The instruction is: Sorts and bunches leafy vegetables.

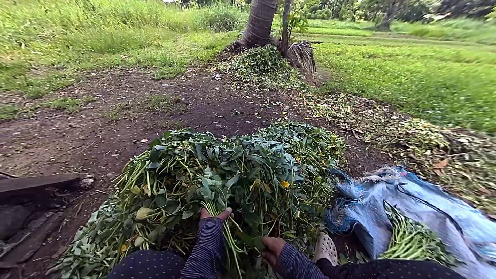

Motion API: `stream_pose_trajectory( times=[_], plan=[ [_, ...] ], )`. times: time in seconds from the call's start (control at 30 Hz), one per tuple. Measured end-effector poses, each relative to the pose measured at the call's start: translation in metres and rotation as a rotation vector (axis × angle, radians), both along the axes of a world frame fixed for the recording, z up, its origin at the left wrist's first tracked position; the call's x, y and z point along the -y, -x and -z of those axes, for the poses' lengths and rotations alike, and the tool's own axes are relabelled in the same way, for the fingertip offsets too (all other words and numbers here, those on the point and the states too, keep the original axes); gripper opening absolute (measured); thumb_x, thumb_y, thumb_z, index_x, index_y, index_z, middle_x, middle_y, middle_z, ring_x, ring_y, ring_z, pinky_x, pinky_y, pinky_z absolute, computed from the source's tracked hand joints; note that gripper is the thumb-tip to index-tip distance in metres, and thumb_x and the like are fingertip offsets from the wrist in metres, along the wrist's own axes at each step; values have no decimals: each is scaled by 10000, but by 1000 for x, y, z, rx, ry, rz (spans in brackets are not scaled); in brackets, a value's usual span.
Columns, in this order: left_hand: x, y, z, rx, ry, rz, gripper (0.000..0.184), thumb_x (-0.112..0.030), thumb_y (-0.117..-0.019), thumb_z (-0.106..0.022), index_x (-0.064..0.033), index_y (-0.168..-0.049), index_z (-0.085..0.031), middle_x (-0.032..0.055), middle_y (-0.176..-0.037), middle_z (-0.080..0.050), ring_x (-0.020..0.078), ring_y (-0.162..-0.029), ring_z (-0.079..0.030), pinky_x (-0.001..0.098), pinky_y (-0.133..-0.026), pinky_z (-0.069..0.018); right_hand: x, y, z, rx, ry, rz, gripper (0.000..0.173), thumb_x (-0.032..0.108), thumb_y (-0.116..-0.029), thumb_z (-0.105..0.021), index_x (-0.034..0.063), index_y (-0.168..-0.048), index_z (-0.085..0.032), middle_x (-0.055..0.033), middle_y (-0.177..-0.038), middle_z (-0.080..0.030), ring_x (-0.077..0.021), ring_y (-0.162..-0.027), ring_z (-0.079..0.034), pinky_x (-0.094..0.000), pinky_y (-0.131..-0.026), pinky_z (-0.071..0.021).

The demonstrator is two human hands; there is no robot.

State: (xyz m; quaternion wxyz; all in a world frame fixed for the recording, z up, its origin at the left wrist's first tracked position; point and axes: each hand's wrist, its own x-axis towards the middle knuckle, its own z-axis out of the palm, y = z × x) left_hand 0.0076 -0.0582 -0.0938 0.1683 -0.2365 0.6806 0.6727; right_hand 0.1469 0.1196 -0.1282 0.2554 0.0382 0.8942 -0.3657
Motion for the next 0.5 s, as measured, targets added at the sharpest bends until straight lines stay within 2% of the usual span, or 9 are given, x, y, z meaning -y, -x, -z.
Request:
stream_pose_trajectory(
  times=[0.07,0.13,0.2,0.23,0.27,0.33,0.37,0.43,0.5],
  plan=[
    [5,2,-4,-37,2,-22,867,45,-838,-808,-39,-1493,-244,218,-955,-675,284,-670,-722,401,-550,-613,-14,12,-1,376,-230,-195,394,169,-1062,-546,-53,-1387,-558,-290,-1390,-590,-427,-1360,-530,-597,-1159,-363],
    [9,3,-8,-53,-17,-31,860,57,-839,-801,-39,-1488,-246,214,-938,-685,282,-672,-728,395,-546,-615,-29,17,3,468,-288,-197,401,161,-1062,-538,-41,-1407,-563,-287,-1463,-534,-417,-1422,-465,-570,-1192,-323],
    [10,3,-14,-67,-42,-31,842,71,-839,-794,-29,-1474,-250,213,-905,-695,284,-657,-729,389,-534,-614,-37,13,-11,186,-129,57,356,116,-1073,-486,-23,-1378,-608,-250,-1440,-567,-358,-1377,-525,-478,-1189,-371],
    [10,3,-16,-70,-50,-26,844,75,-838,-793,-28,-1474,-247,214,-902,-696,287,-660,-731,392,-538,-618,-34,12,-22,-1,-2,184,358,116,-1079,-459,-22,-1373,-608,-236,-1420,-581,-333,-1316,-577,-448,-1141,-432],
    [9,3,-19,-68,-58,-21,843,76,-838,-792,-27,-1473,-247,216,-906,-693,290,-666,-731,396,-544,-622,-26,12,-34,-144,111,246,377,139,-1080,-446,2,-1400,-592,-203,-1445,-565,-297,-1291,-597,-425,-1102,-478],
    [7,1,-21,-65,-62,1,817,65,-845,-791,-12,-1465,-265,211,-896,-707,285,-672,-737,391,-561,-625,-3,13,-53,-216,207,196,418,183,-1055,-514,9,-1431,-569,-175,-1467,-565,-272,-1331,-574,-431,-1124,-461],
    [6,2,-19,-69,-73,3,797,60,-848,-790,-2,-1456,-279,213,-884,-712,287,-670,-740,394,-563,-630,8,14,-51,-194,181,137,412,235,-1050,-570,-14,-1377,-606,-195,-1380,-626,-298,-1270,-617,-472,-1104,-472],
    [6,4,-13,-87,-75,-23,786,47,-850,-792,6,-1457,-293,210,-862,-716,284,-670,-738,399,-581,-630,21,14,-16,-229,82,11,411,332,-1045,-577,-61,-1104,-683,-241,-1046,-711,-382,-1019,-699,-583,-935,-532],
    [5,5,-10,-112,-83,-111,827,49,-849,-793,-7,-1486,-269,213,-869,-697,281,-656,-727,405,-581,-626,27,15,-1,-162,-6,-49,454,345,-1083,-483,-69,-1080,-669,-265,-998,-708,-432,-995,-705,-638,-891,-532]
  ],
)
